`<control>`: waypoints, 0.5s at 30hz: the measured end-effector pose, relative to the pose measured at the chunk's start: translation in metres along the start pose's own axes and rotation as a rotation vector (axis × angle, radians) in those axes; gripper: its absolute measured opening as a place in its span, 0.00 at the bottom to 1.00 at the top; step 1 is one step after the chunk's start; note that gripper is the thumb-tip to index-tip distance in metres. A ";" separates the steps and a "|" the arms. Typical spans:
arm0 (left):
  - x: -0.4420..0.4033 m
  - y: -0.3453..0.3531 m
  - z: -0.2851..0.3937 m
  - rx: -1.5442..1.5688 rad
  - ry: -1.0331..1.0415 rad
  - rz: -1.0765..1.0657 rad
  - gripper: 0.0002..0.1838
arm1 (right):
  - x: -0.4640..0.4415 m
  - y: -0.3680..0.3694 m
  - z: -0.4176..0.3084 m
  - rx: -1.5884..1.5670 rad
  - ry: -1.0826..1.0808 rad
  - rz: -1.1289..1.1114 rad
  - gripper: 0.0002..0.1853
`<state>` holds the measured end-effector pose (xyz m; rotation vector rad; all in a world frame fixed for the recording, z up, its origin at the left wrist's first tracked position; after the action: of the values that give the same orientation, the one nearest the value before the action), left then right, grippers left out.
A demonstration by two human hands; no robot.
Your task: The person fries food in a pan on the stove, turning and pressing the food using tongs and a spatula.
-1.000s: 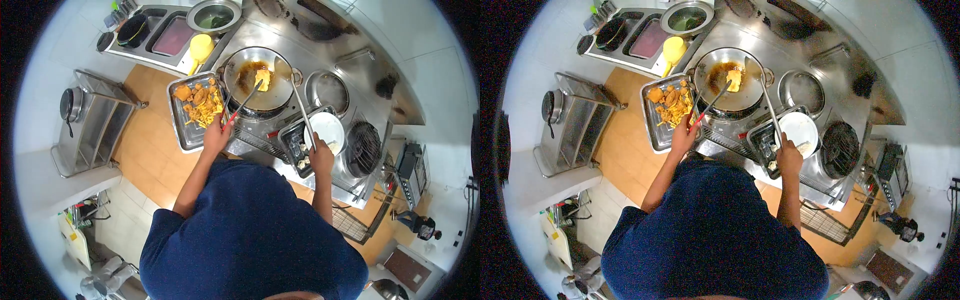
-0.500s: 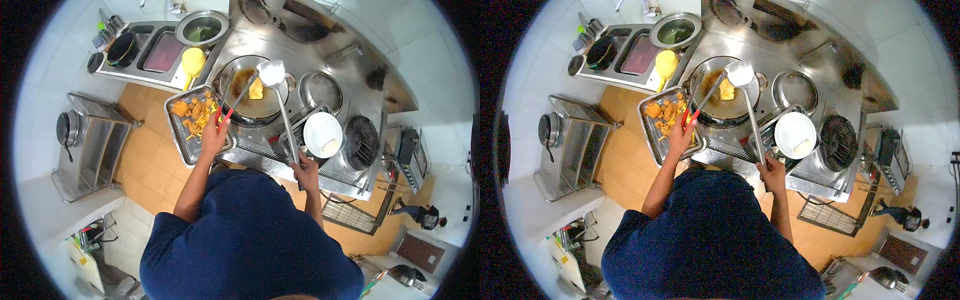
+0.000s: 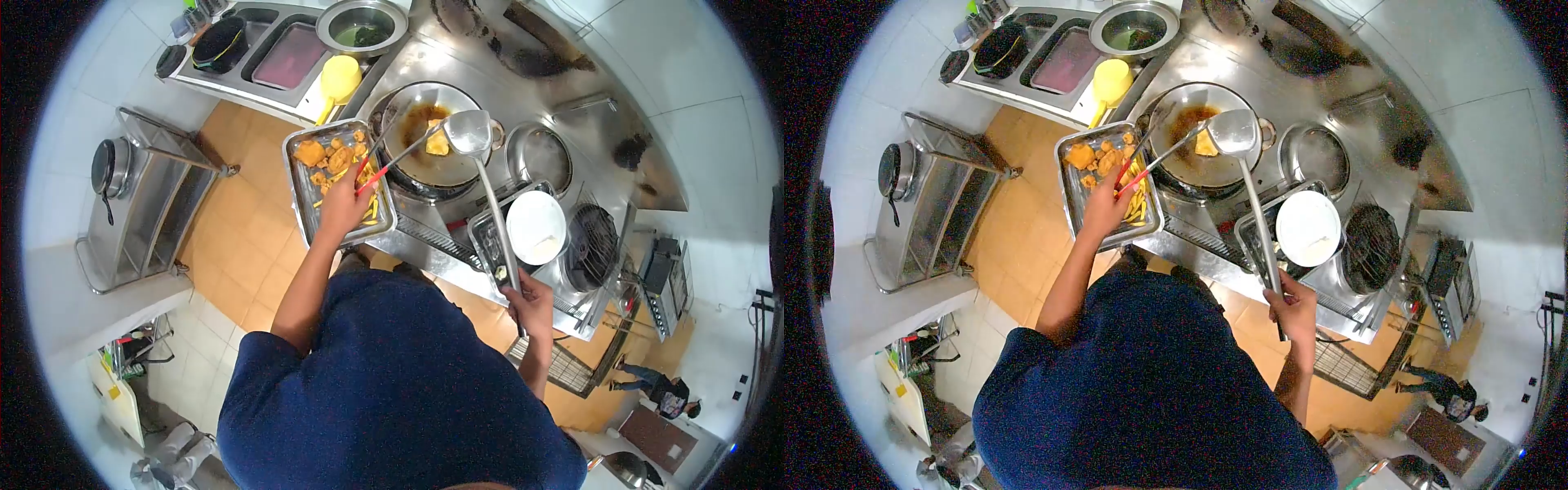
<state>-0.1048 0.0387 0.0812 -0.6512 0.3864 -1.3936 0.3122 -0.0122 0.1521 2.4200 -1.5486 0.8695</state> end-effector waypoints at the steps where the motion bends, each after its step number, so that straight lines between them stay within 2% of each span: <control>1: 0.000 0.002 -0.001 0.002 -0.004 -0.007 0.26 | 0.004 -0.002 -0.004 -0.003 0.004 0.002 0.26; 5: -0.002 0.007 0.003 -0.074 -0.063 -0.029 0.24 | 0.012 -0.009 -0.014 -0.011 0.032 0.012 0.26; 9: -0.004 -0.002 0.004 -0.197 -0.139 0.053 0.22 | 0.015 -0.020 -0.007 -0.115 0.008 -0.013 0.25; 12: -0.010 -0.001 0.000 0.002 -0.013 0.016 0.22 | 0.010 -0.024 -0.010 -0.185 -0.051 -0.039 0.20; 13: -0.013 0.004 -0.004 0.110 0.099 0.052 0.21 | 0.005 -0.022 -0.009 -0.232 -0.069 -0.036 0.19; 15: -0.018 0.034 -0.029 0.454 -0.031 -0.119 0.21 | -0.010 -0.012 0.000 -0.375 -0.094 -0.112 0.20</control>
<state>-0.0992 0.0525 0.0352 -0.3251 -0.0002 -1.5171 0.3200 0.0015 0.1487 2.2721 -1.4356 0.4052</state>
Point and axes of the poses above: each hand's wrist, its own x-axis away from the middle knuckle, its own y-axis out of the palm, z = x × y, the point moved 8 cm from there along -x, towards the middle knuckle, and after that the axes turned 14 degrees about -z, right-handed, at the moved point
